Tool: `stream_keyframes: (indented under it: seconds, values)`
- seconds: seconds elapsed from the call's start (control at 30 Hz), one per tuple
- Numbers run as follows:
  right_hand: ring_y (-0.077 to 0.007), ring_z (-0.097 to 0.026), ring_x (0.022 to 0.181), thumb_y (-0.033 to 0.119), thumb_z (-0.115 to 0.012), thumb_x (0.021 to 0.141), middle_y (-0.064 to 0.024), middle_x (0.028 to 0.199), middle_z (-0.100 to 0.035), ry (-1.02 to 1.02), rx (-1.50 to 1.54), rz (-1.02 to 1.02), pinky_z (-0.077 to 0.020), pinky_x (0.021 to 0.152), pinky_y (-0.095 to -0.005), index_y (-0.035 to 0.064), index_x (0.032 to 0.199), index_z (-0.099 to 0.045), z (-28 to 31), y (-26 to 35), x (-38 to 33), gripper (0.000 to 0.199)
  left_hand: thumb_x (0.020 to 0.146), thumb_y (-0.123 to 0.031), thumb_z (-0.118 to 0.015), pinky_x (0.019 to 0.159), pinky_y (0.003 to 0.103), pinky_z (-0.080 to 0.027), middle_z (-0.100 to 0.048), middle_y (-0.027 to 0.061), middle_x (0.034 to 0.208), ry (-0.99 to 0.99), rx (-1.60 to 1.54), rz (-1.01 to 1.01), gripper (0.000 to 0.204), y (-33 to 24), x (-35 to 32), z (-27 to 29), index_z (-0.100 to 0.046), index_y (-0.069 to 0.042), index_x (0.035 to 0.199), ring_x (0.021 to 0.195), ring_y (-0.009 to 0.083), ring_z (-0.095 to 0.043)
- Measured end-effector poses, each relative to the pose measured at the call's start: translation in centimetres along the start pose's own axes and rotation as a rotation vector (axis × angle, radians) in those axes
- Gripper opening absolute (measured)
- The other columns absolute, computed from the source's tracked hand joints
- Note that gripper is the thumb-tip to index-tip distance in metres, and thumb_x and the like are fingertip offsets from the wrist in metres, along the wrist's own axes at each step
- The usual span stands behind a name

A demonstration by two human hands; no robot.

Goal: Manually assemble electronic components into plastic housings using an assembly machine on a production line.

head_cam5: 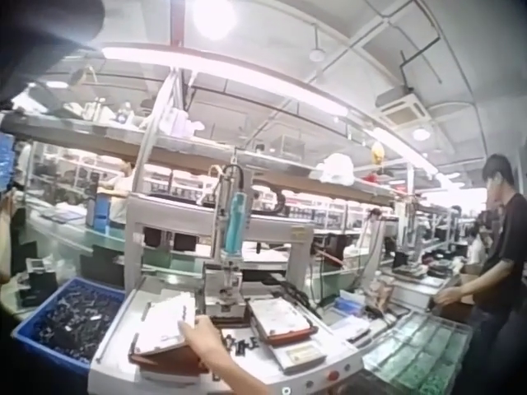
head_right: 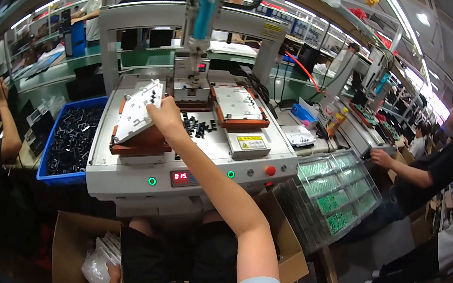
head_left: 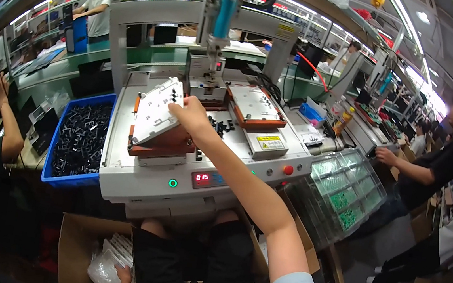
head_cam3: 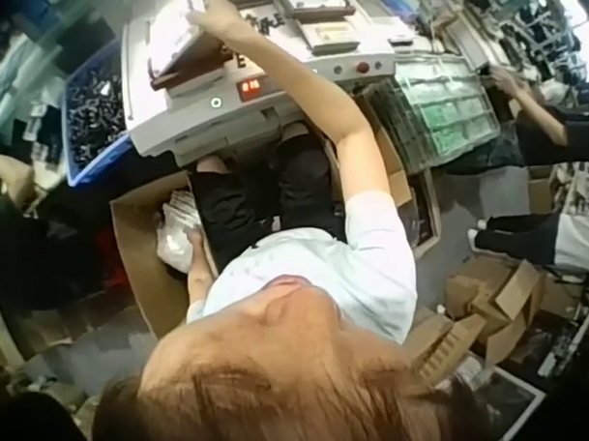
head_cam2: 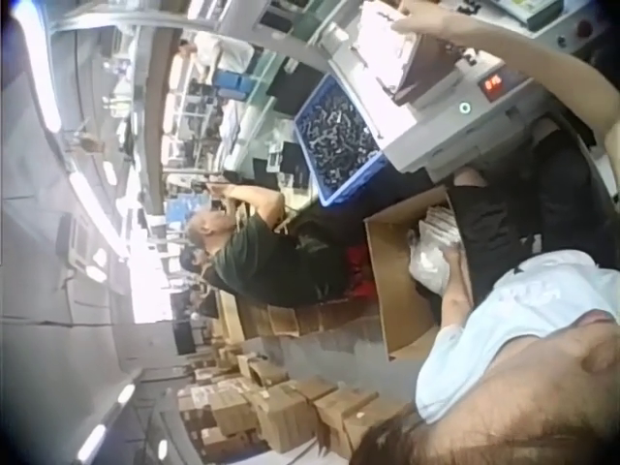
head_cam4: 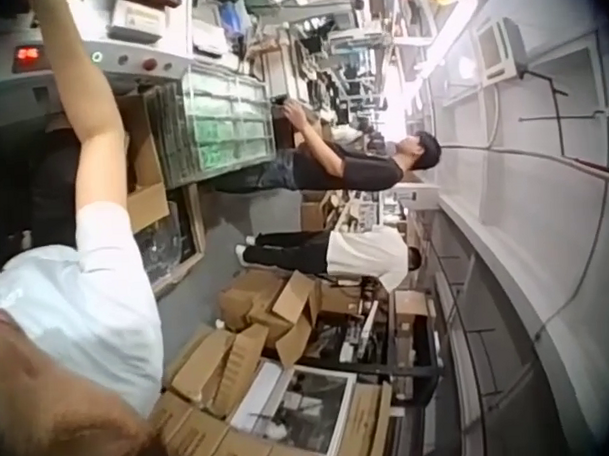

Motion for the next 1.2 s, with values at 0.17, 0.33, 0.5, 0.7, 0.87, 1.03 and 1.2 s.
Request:
stream_keyframes:
  seconds: [0.17,0.33,0.5,0.7,0.87,1.03,1.2]
  values:
    - [-0.0131,-0.057,0.081,0.030,-0.061,0.085,-0.0082,0.093,-0.060,0.136,0.443,-0.076,-0.0473,0.073,-0.0286,-0.0033,0.109,-0.053,6.2,0.3,-3.7,0.042,0.073,-0.011,-0.061,0.096,0.043,-0.043,-0.053,0.0306,0.124,-0.006,-0.095,0.268,0.074,0.1,0.4,1.3,-0.030,0.002,0.139,0.114,0.0443,-0.053]
    - [-0.0133,-0.064,0.083,0.034,-0.063,0.087,-0.0055,0.094,-0.066,-0.005,0.672,-0.146,-0.0524,0.071,-0.0271,0.0027,0.105,-0.061,14.1,-2.6,-8.5,0.036,0.076,-0.001,-0.053,0.097,0.042,-0.043,-0.052,0.0257,0.128,-0.022,-0.203,0.500,0.069,2.1,-3.2,4.8,-0.030,-0.002,0.141,0.116,0.0407,-0.053]
    - [-0.0083,-0.056,0.066,0.033,-0.061,0.090,0.0012,0.086,-0.063,-0.624,0.402,-0.022,-0.0421,0.054,-0.0211,0.0075,0.101,-0.062,33.0,-12.2,-12.8,0.028,0.080,0.002,-0.043,0.098,0.040,-0.042,-0.051,0.0197,0.132,0.014,-0.335,0.299,0.063,5.7,2.5,2.9,-0.034,-0.005,0.142,0.116,0.0343,-0.053]
    - [-0.0175,-0.060,0.068,0.027,-0.056,0.093,-0.0049,0.082,-0.063,-0.822,0.291,-0.360,-0.0451,0.048,-0.0313,0.0050,0.103,-0.059,45.3,-33.6,-4.8,0.024,0.079,0.003,-0.040,0.098,0.037,-0.040,-0.052,0.0172,0.131,-0.027,-0.415,0.246,0.063,7.3,1.9,4.4,-0.035,-0.002,0.141,0.115,0.0306,-0.052]
    - [-0.0249,-0.059,0.071,0.023,-0.059,0.089,-0.0109,0.085,-0.060,-0.755,0.714,-0.239,-0.0516,0.065,-0.0388,0.0044,0.093,-0.059,45.2,-45.3,-0.5,0.019,0.082,-0.004,-0.042,0.101,0.041,-0.039,-0.048,0.0193,0.134,-0.143,-0.603,0.353,0.054,7.5,-1.5,8.6,-0.043,-0.002,0.136,0.115,0.0308,-0.051]
    - [-0.0137,-0.057,0.081,0.020,-0.060,0.091,-0.0025,0.087,-0.058,-0.332,0.295,-0.246,-0.0488,0.075,-0.0291,0.0058,0.098,-0.062,58.0,-44.9,12.5,0.016,0.075,-0.010,-0.052,0.103,0.036,-0.035,-0.048,0.0131,0.129,0.041,-0.603,0.157,0.064,10.2,-2.9,8.9,-0.037,0.003,0.136,0.122,0.0297,-0.045]
    - [-0.0175,-0.060,0.081,0.012,-0.065,0.085,-0.0069,0.090,-0.060,-0.460,0.313,-0.501,-0.0521,0.074,-0.0291,0.0015,0.100,-0.057,53.7,-49.4,3.8,0.020,0.073,-0.001,-0.051,0.101,0.040,-0.041,-0.051,0.0138,0.124,-0.033,-1.184,0.177,0.056,-7.6,-9.4,16.9,-0.044,0.003,0.128,0.118,0.0290,-0.050]
Point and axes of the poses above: each hand's wrist, its own x-axis towards the middle knuckle, its own z-axis out of the back of the hand, y = z × x, the point moved 3 cm from there along x, towards the middle knuckle
